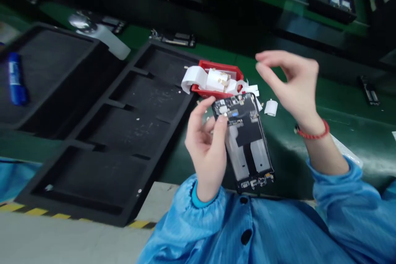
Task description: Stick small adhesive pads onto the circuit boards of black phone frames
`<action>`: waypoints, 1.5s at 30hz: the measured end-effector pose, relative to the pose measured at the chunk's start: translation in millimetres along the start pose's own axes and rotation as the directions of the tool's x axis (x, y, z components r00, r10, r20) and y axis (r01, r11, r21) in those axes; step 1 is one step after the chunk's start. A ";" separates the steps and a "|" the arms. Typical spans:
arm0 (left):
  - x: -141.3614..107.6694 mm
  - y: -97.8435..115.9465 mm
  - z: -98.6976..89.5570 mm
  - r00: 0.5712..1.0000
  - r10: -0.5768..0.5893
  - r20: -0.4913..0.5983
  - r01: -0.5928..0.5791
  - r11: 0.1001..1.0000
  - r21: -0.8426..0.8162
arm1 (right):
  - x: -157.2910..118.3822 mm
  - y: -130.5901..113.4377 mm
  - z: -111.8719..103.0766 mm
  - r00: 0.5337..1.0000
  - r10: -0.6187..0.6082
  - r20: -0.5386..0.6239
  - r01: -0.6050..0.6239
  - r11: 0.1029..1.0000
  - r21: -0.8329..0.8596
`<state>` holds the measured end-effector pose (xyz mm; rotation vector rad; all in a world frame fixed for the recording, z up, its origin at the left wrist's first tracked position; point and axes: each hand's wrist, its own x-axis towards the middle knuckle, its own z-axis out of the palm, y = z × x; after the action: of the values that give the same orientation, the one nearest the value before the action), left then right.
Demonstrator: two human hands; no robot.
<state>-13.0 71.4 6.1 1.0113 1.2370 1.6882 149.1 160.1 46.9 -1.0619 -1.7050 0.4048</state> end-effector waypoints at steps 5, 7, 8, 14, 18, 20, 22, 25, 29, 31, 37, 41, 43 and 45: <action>-12.1 5.9 14.2 0.990 0.143 -0.005 -0.142 0.989 0.047 | -69.4 -49.4 -5.0 0.988 0.128 -0.092 -0.123 0.991 0.057; -16.6 10.5 19.3 0.981 0.192 -0.020 -0.190 0.980 0.058 | -82.8 -58.8 -1.3 0.981 0.184 -0.063 -0.175 0.977 0.125; -18.6 12.7 21.1 0.976 0.215 -0.023 -0.213 0.975 0.067 | -85.8 -61.7 -0.3 0.978 0.204 -0.053 -0.194 0.969 0.155; -27.5 18.5 21.8 0.951 0.303 -0.056 -0.295 0.947 0.126 | -81.5 -68.0 -1.0 0.973 0.215 -0.082 -0.193 0.957 0.216; -28.9 18.4 22.1 0.932 0.356 -0.065 -0.342 0.926 0.159 | -79.6 -70.2 1.9 0.975 0.208 -0.078 -0.186 0.956 0.227; -28.4 18.4 23.4 0.916 0.391 -0.087 -0.373 0.911 0.174 | -79.6 -72.0 2.9 0.971 0.222 -0.089 -0.196 0.952 0.234; -28.1 18.7 24.7 0.902 0.418 -0.108 -0.394 0.899 0.190 | -79.7 -74.5 2.7 0.963 0.253 -0.094 -0.222 0.941 0.257; -29.4 20.2 25.9 0.883 0.455 -0.114 -0.427 0.880 0.207 | -79.5 -78.4 0.8 0.952 0.292 -0.087 -0.255 0.921 0.293; -32.9 23.8 27.3 0.919 0.370 -0.137 -0.337 0.916 0.217 | -78.8 -81.2 -0.8 0.948 0.306 -0.082 -0.270 0.916 0.297; -33.6 24.8 28.7 0.926 0.347 -0.147 -0.312 0.925 0.219 | -78.3 -81.8 -0.4 0.947 0.308 -0.091 -0.270 0.917 0.293; -33.1 24.7 31.7 0.912 0.378 -0.158 -0.353 0.921 0.166 | -76.9 -84.2 3.5 0.941 0.313 -0.129 -0.263 0.916 0.301; -33.3 26.2 31.4 0.917 0.372 -0.143 -0.350 0.923 0.158 | -76.8 -85.1 5.6 0.936 0.324 -0.140 -0.270 0.913 0.306; -32.4 26.9 32.0 0.916 0.372 -0.152 -0.351 0.924 0.149 | -76.9 -85.4 6.0 0.935 0.324 -0.144 -0.267 0.910 0.317; -30.6 27.0 33.1 0.897 0.409 -0.165 -0.390 0.910 0.141 | -77.0 -85.8 5.9 0.935 0.322 -0.148 -0.262 0.909 0.324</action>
<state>24.9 48.7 34.6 1.2577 1.3145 2.0961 110.1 52.1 59.1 -1.0945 -1.2592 0.7033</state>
